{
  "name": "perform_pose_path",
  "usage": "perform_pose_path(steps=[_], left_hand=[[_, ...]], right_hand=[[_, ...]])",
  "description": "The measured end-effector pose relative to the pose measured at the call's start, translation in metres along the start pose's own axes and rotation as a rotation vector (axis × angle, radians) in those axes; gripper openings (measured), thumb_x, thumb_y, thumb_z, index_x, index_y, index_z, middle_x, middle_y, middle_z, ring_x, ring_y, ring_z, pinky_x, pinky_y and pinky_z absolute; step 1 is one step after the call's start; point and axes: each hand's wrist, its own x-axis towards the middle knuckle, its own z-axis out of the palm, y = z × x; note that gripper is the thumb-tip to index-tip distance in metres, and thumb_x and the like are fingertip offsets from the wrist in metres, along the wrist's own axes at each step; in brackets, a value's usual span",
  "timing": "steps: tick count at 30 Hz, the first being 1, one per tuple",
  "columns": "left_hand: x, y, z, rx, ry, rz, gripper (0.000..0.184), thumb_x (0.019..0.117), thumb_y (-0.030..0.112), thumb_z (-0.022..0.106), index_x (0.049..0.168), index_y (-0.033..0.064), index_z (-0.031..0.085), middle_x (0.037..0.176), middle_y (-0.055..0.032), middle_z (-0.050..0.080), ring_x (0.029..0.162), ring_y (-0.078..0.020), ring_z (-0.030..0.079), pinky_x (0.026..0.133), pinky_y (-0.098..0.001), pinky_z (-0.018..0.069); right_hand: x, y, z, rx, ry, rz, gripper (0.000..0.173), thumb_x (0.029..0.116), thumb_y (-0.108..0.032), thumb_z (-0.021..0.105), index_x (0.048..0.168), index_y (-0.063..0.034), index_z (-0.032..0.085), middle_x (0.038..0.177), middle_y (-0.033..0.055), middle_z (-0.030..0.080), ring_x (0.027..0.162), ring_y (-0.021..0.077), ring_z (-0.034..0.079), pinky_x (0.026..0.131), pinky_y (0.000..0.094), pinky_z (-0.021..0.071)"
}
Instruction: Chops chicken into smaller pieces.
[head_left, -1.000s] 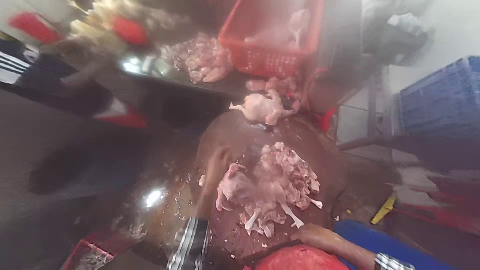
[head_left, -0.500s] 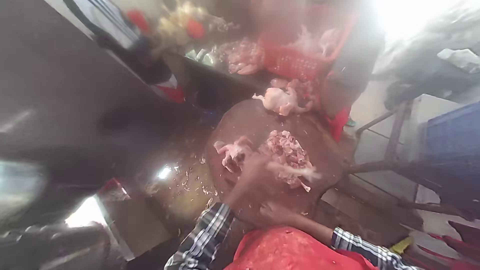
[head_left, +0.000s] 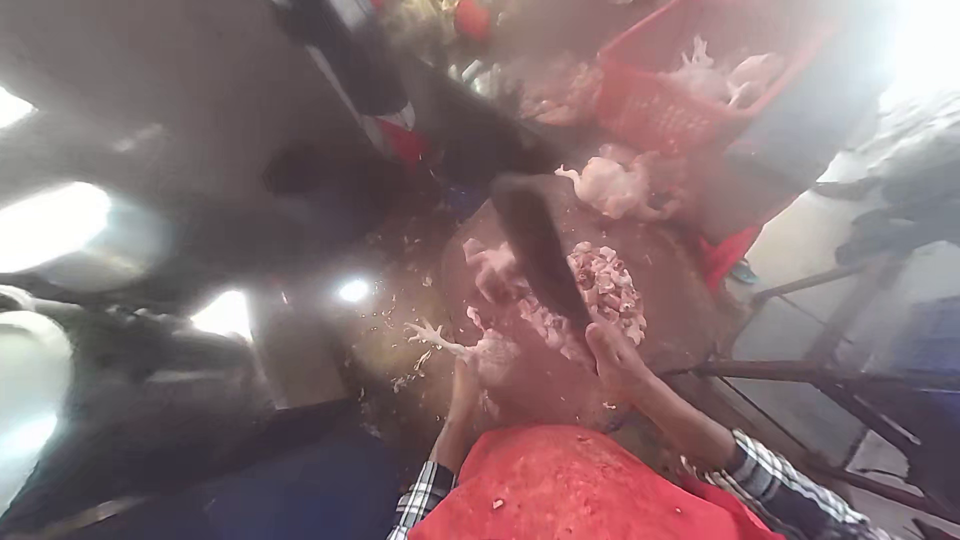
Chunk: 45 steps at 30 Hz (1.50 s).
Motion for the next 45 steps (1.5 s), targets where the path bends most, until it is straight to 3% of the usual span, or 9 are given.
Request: perform_pose_path(steps=[5, 11, 16, 22, 28, 33, 36, 40, 45], left_hand=[[0.002, 0.005, 0.003, 0.090, -0.026, -0.024, 0.051, 0.1085, 0.037, 0.047, 0.144, 0.0009, 0.048, 0.125, -0.0236, 0.064, 0.110, -0.0326, 0.066, 0.093, -0.0537, 0.0558], [0.003, -0.005, -0.018, 0.119, 0.036, 0.028, 0.050, 0.1077, 0.033, 0.048, 0.147, 0.0019, 0.046, 0.127, -0.0230, 0.064, 0.112, -0.0327, 0.066, 0.095, -0.0552, 0.0545], [-0.028, -0.019, -0.043, 0.191, -0.148, -0.055, 0.048, 0.1080, 0.035, 0.049, 0.144, 0.0041, 0.049, 0.118, -0.0198, 0.068, 0.100, -0.0292, 0.070, 0.086, -0.0526, 0.0590], [-0.053, -0.038, -0.015, 0.334, -0.419, -0.023, 0.045, 0.1068, 0.035, 0.050, 0.138, 0.0034, 0.054, 0.112, -0.0173, 0.070, 0.102, -0.0272, 0.070, 0.093, -0.0514, 0.0570], [-0.053, -0.041, -0.011, 0.183, -0.231, 0.018, 0.043, 0.1069, 0.030, 0.048, 0.139, 0.0022, 0.054, 0.119, -0.0176, 0.069, 0.109, -0.0251, 0.068, 0.097, -0.0491, 0.0546], [-0.038, -0.056, -0.023, 0.037, -0.203, -0.010, 0.042, 0.1051, 0.028, 0.050, 0.139, 0.0027, 0.054, 0.117, -0.0167, 0.069, 0.105, -0.0240, 0.069, 0.093, -0.0480, 0.0572], [-0.034, -0.056, -0.024, 0.044, -0.215, -0.016, 0.043, 0.1058, 0.029, 0.049, 0.140, 0.0035, 0.053, 0.116, -0.0158, 0.070, 0.104, -0.0231, 0.069, 0.093, -0.0475, 0.0580], [-0.034, -0.054, -0.029, 0.058, -0.169, -0.039, 0.040, 0.1046, 0.029, 0.051, 0.136, 0.0043, 0.056, 0.114, -0.0147, 0.070, 0.104, -0.0227, 0.070, 0.092, -0.0478, 0.0579], [-0.040, -0.048, -0.046, -0.054, -0.135, -0.071, 0.039, 0.1038, 0.024, 0.052, 0.135, 0.0023, 0.056, 0.110, -0.0151, 0.071, 0.097, -0.0221, 0.071, 0.085, -0.0447, 0.0604]], right_hand=[[-0.003, -0.004, 0.047, -0.017, 0.035, -0.362, 0.079, 0.0951, -0.082, 0.026, 0.111, -0.0148, 0.064, 0.086, -0.0050, 0.065, 0.082, 0.0019, 0.063, 0.075, 0.0259, 0.0556], [-0.042, 0.155, 0.039, -0.508, -0.416, 0.625, 0.070, 0.1060, -0.065, 0.023, 0.121, -0.0096, 0.065, 0.104, 0.0148, 0.069, 0.097, 0.0283, 0.069, 0.088, 0.0555, 0.0551], [-0.010, 0.075, 0.025, -0.666, -0.320, 0.549, 0.066, 0.1048, -0.065, 0.031, 0.129, -0.0113, 0.062, 0.106, 0.0149, 0.069, 0.100, 0.0298, 0.069, 0.091, 0.0568, 0.0543], [-0.006, 0.040, 0.061, -0.320, -0.122, 0.023, 0.080, 0.0958, -0.080, 0.030, 0.112, -0.0081, 0.061, 0.077, 0.0019, 0.057, 0.065, 0.0103, 0.057, 0.060, 0.0337, 0.0529], [-0.031, 0.141, 0.049, -0.605, -0.242, 0.675, 0.073, 0.1011, -0.072, 0.032, 0.121, -0.0091, 0.064, 0.102, 0.0158, 0.069, 0.096, 0.0307, 0.069, 0.087, 0.0586, 0.0554], [-0.015, 0.078, 0.066, -0.447, -0.205, 0.408, 0.065, 0.1030, -0.067, 0.035, 0.128, -0.0139, 0.062, 0.097, 0.0070, 0.068, 0.088, 0.0190, 0.067, 0.082, 0.0456, 0.0583], [-0.030, 0.117, 0.090, -0.172, -0.187, 0.385, 0.075, 0.1003, -0.074, 0.029, 0.112, -0.0066, 0.061, 0.076, 0.0034, 0.055, 0.065, 0.0142, 0.056, 0.064, 0.0373, 0.0531], [-0.037, 0.146, 0.075, -0.383, -0.250, 0.810, 0.071, 0.1052, -0.066, 0.028, 0.121, -0.0069, 0.064, 0.100, 0.0150, 0.067, 0.087, 0.0276, 0.067, 0.080, 0.0520, 0.0563], [-0.027, 0.089, 0.072, -0.455, -0.213, 0.470, 0.066, 0.1037, -0.066, 0.032, 0.141, -0.0181, 0.058, 0.114, 0.0067, 0.070, 0.105, 0.0182, 0.068, 0.095, 0.0481, 0.0563]])
